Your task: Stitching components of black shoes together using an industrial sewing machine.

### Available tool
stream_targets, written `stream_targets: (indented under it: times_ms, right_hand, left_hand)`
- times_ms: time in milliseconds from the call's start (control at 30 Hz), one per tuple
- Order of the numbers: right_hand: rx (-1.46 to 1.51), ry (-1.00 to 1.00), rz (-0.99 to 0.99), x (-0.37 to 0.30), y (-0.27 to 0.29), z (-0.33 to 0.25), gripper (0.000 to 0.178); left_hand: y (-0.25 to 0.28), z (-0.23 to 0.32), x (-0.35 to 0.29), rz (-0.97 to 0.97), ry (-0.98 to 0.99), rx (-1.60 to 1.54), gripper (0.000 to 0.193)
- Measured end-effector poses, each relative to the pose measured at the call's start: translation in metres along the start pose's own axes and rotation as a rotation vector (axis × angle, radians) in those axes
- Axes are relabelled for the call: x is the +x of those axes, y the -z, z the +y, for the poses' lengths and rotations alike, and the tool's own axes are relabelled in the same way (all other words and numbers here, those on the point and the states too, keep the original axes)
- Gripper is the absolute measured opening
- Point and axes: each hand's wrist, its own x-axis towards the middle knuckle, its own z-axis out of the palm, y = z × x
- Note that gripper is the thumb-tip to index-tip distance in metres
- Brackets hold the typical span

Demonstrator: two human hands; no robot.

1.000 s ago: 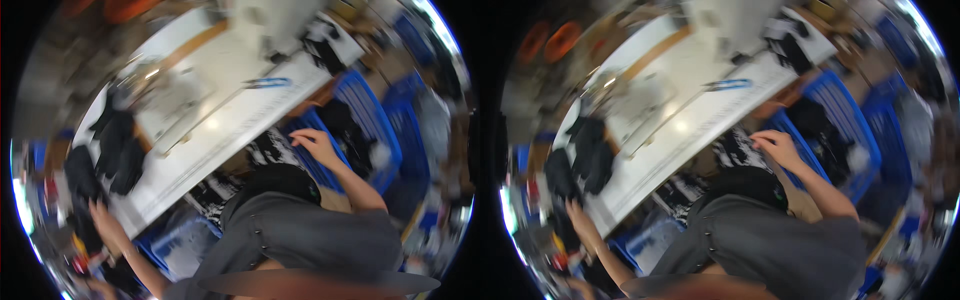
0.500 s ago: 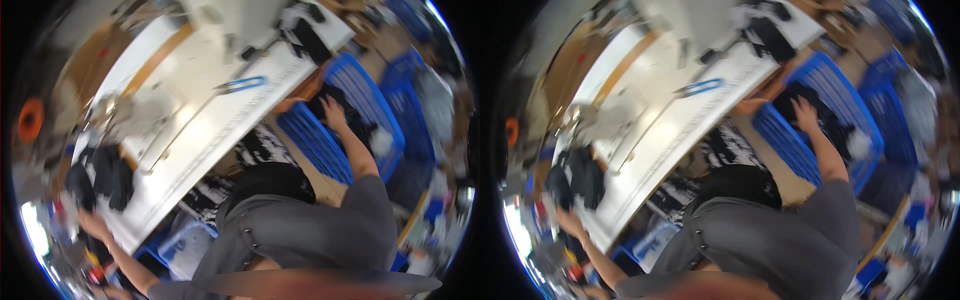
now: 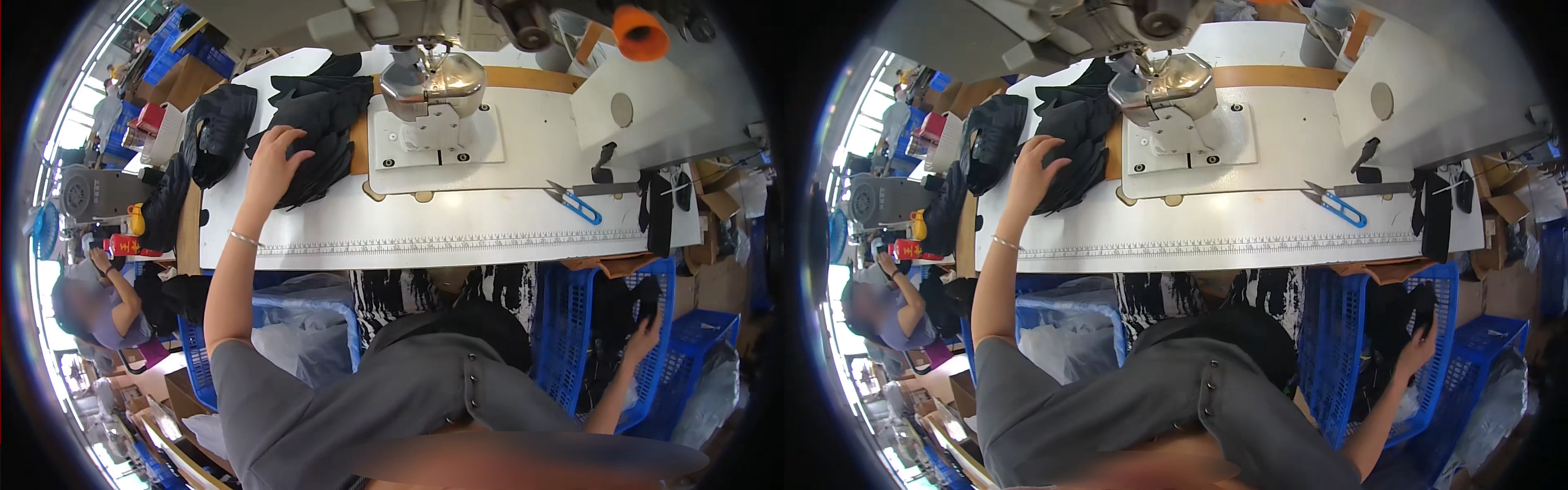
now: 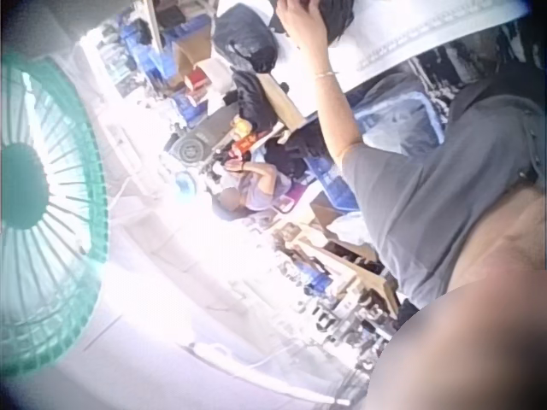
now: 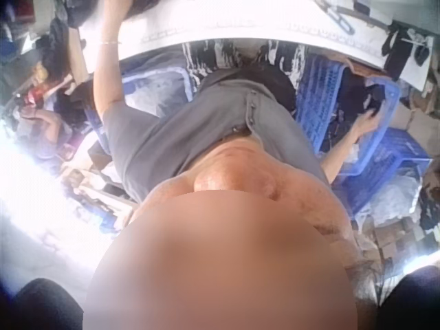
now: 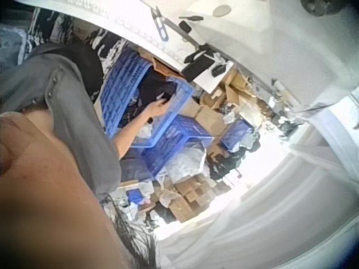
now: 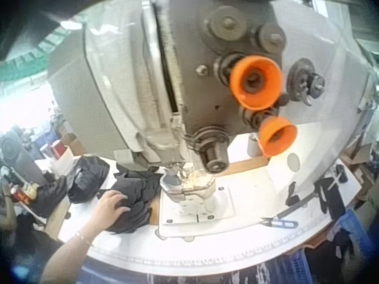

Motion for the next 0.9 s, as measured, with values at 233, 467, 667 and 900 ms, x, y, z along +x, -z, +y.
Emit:
stream_targets:
  times_ms: [233, 467, 667, 900]
  right_hand:
    - [0.453, 0.912, -0.056, 0.055, 0.045, -0.264, 0.038]
    - [0.564, 1.337, 0.338, 0.086, -0.051, -0.476, 0.037]
    - [0.53, 1.338, 0.366, 0.085, -0.077, -0.492, 0.035]
    - [0.426, 1.322, 0.353, 0.078, -0.074, -0.492, 0.035]
  left_hand:
    - [-0.015, -0.015, -0.009, -0.148, 0.062, -0.191, 0.04]
    - [-0.021, 0.003, -0.009, 0.034, -0.092, -0.231, 0.05]
    - [0.01, 0.057, 0.005, 0.321, -0.025, -0.133, 0.06]
    - [0.03, 0.144, 0.017, 0.379, -0.589, -0.056, 0.072]
